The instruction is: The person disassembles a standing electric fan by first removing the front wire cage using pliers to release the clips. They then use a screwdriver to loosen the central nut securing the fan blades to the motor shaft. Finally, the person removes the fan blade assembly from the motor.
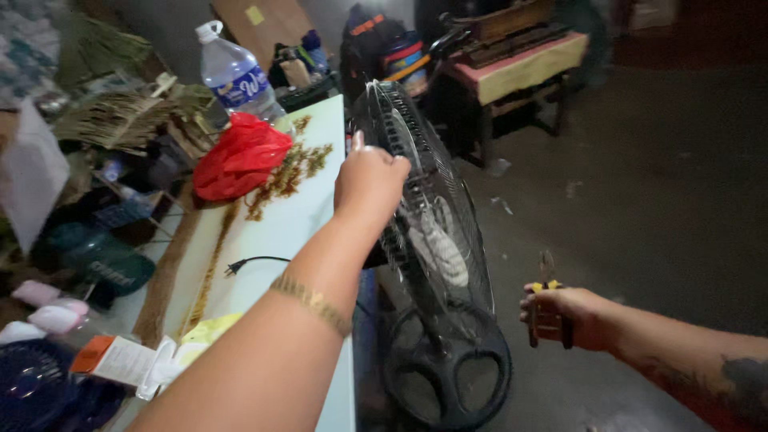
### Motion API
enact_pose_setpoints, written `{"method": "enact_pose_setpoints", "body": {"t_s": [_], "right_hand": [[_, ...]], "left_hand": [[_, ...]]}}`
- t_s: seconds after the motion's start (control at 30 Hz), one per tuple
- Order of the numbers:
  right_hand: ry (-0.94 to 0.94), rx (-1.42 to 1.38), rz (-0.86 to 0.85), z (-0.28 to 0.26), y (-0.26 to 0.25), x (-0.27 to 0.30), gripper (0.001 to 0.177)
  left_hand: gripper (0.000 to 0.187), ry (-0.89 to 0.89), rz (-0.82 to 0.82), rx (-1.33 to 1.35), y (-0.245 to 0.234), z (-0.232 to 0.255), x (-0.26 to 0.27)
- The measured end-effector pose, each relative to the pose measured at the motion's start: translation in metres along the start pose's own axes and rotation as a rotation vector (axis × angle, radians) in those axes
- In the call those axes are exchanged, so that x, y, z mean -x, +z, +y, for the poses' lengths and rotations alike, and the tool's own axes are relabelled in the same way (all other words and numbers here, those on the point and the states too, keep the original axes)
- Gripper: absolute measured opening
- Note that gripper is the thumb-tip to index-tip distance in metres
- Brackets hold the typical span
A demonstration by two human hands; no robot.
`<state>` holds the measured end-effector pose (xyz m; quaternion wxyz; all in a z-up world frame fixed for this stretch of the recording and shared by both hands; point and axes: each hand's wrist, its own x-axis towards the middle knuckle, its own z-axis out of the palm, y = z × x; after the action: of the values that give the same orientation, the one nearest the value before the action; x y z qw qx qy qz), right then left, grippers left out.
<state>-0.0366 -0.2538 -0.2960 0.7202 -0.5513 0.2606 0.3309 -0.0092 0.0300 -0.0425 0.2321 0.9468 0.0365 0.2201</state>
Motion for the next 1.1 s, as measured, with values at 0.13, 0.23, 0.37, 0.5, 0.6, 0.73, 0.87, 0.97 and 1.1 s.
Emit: {"method": "enact_pose_setpoints", "body": {"t_s": [0.13,0.23,0.37,0.5,0.6,0.73,0.87,0.97,1.1], "right_hand": [[0.099,0.037,-0.035,-0.018,-0.009,-0.038,0.017],[0.161,0.083,-0.106,-0.038,-0.028,-0.062,0.014],[0.214,0.115,-0.151,-0.058,-0.047,-0.101,0.011],[0.23,0.178,-0.192,-0.083,-0.04,-0.121,0.013],[0.131,0.216,-0.248,-0.108,-0.005,-0.118,0.016],[-0.106,0.216,-0.338,-0.132,0.057,-0.107,0.02],[-0.305,0.283,-0.268,-0.137,0.098,-0.1,0.022],[-0.36,0.318,-0.182,-0.132,0.105,-0.104,0.024],[-0.389,0.341,-0.226,-0.128,0.094,-0.108,0.026]], "left_hand": [[0.032,-0.027,0.108,-0.014,-0.004,0.0,0.014],[0.029,-0.218,0.095,-0.064,-0.017,0.018,0.028],[0.028,-0.36,0.214,-0.07,0.0,0.027,0.039],[0.027,-0.205,0.383,-0.2,0.019,0.02,0.043],[0.028,-0.279,0.378,-0.225,0.019,0.027,0.043],[0.031,-0.408,0.336,-0.208,0.013,0.045,0.027],[0.038,-0.217,0.323,-0.346,0.003,0.05,0.01],[0.042,-0.385,0.234,-0.354,-0.003,0.061,-0.004],[0.058,-0.381,0.178,-0.399,-0.006,0.071,-0.011]]}}
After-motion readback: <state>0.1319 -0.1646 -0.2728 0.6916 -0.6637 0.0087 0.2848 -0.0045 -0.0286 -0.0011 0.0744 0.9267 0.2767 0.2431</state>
